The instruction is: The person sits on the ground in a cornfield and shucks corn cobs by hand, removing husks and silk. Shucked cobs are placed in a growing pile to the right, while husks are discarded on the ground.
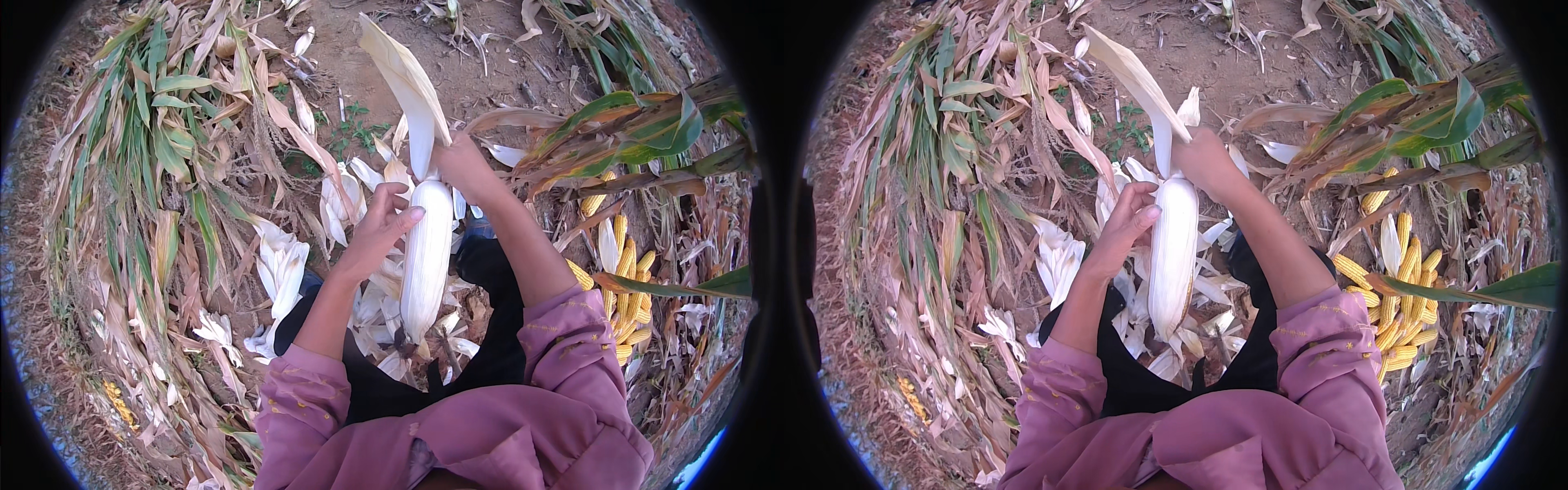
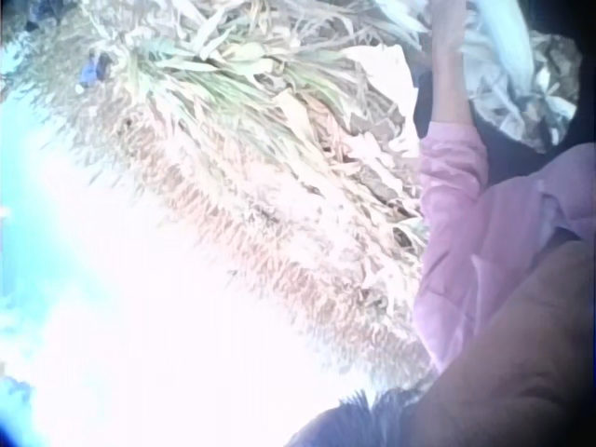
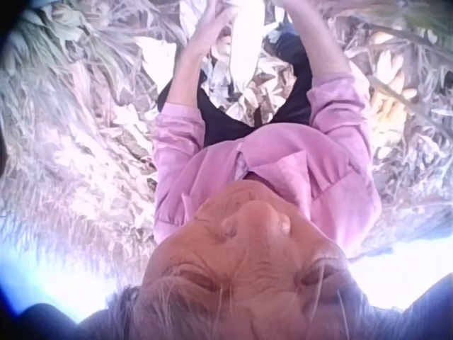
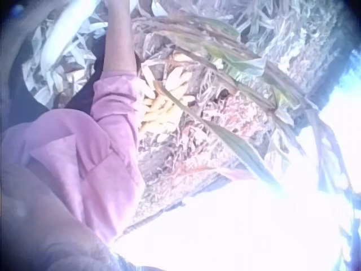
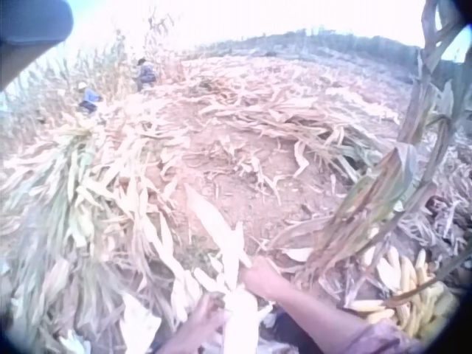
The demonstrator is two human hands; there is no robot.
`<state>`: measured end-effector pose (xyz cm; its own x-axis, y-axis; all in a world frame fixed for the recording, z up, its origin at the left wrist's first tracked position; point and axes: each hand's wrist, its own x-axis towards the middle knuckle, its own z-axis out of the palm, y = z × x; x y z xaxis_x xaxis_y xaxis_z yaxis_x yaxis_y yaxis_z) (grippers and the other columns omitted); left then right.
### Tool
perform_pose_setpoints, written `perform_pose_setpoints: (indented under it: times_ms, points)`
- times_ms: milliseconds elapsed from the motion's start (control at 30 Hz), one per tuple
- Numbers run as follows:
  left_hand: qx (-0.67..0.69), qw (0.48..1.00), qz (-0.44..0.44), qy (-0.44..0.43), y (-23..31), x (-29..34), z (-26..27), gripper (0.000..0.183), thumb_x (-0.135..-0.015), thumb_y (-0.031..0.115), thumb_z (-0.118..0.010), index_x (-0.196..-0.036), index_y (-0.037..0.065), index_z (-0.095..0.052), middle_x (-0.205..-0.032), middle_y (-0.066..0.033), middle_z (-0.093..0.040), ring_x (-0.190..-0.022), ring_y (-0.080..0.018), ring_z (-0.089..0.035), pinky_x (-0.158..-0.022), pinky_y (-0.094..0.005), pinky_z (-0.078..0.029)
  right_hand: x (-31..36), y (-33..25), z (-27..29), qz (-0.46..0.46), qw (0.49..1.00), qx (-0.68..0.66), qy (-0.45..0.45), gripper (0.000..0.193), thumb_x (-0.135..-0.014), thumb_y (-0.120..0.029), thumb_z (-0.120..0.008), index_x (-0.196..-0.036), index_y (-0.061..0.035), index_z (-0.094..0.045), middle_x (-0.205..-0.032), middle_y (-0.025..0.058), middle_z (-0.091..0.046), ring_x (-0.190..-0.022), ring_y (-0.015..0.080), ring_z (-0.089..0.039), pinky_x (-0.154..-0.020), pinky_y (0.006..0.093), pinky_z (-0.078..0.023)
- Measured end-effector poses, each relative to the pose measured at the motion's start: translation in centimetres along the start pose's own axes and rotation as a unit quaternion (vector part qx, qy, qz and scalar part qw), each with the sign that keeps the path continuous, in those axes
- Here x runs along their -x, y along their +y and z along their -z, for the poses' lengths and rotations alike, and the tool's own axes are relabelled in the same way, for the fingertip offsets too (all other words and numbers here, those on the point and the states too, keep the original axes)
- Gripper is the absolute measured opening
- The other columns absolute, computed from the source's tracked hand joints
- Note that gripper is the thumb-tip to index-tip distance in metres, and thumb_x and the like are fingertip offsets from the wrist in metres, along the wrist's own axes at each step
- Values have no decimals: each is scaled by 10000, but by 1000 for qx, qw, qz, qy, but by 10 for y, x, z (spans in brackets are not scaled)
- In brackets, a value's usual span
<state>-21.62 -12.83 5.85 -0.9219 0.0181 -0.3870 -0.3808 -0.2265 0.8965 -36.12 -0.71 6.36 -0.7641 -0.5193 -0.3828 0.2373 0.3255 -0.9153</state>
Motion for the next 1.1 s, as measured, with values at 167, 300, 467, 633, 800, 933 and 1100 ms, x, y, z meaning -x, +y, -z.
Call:
perform_pose_setpoints:
  times_ms: [167,300,467,633,800,933,1100]
  points:
    - [11,963,-200,179,-4,-11,-6,759,-809,250,-698,-1341,-10,-223,-1190,-135,-439,-1052,-206,-482,-889,-335,-429,28,13,-42,115,948,284,-81,245,-810,-113,-587,-1015,3,-652,-872,172,-677,-795,249,-656,-754,343,-500]
    - [-51,964,-188,182,-19,-20,7,640,-807,161,-674,-1288,-13,-289,-1148,-132,-473,-1042,-205,-504,-871,-340,-440,24,29,-48,149,961,226,-56,296,-777,-156,-598,-1039,-33,-657,-892,225,-653,-875,364,-642,-783,388,-493]
    - [-40,962,-233,136,-8,-19,11,681,-784,114,-685,-1325,9,-286,-1210,-146,-474,-1088,-211,-502,-889,-355,-446,11,36,-46,177,979,82,-56,330,-813,-152,-586,-1107,-3,-596,-931,192,-661,-870,272,-659,-772,357,-489]
    - [-74,989,-125,8,-1,-3,19,864,-769,162,-721,-1419,42,-165,-1309,-155,-432,-1194,-213,-459,-988,-346,-380,18,26,-46,114,993,4,-36,282,-899,-193,-519,-1066,17,-603,-859,133,-658,-767,167,-612,-713,324,-481]
    - [-173,973,-131,82,-22,2,8,799,-759,203,-724,-1386,16,-264,-1193,-159,-529,-1087,-201,-539,-935,-331,-423,31,8,-47,63,991,-113,-40,302,-919,-207,-506,-1059,45,-597,-852,106,-655,-728,149,-606,-675,306,-483]
    - [-120,985,-95,80,-9,35,-10,644,-811,214,-664,-1321,-20,-348,-1073,-116,-577,-943,-165,-582,-843,-316,-468,54,-13,-38,40,984,-154,-76,351,-908,-235,-538,-1071,74,-577,-878,120,-651,-753,160,-622,-668,300,-495]
    - [-78,992,40,90,45,116,-46,446,-897,250,-582,-1228,-16,-444,-901,-47,-575,-770,-98,-574,-679,-262,-471,90,-22,-35,76,960,-214,-165,364,-848,-191,-613,-1137,22,-556,-962,85,-639,-811,155,-629,-715,292,-515]
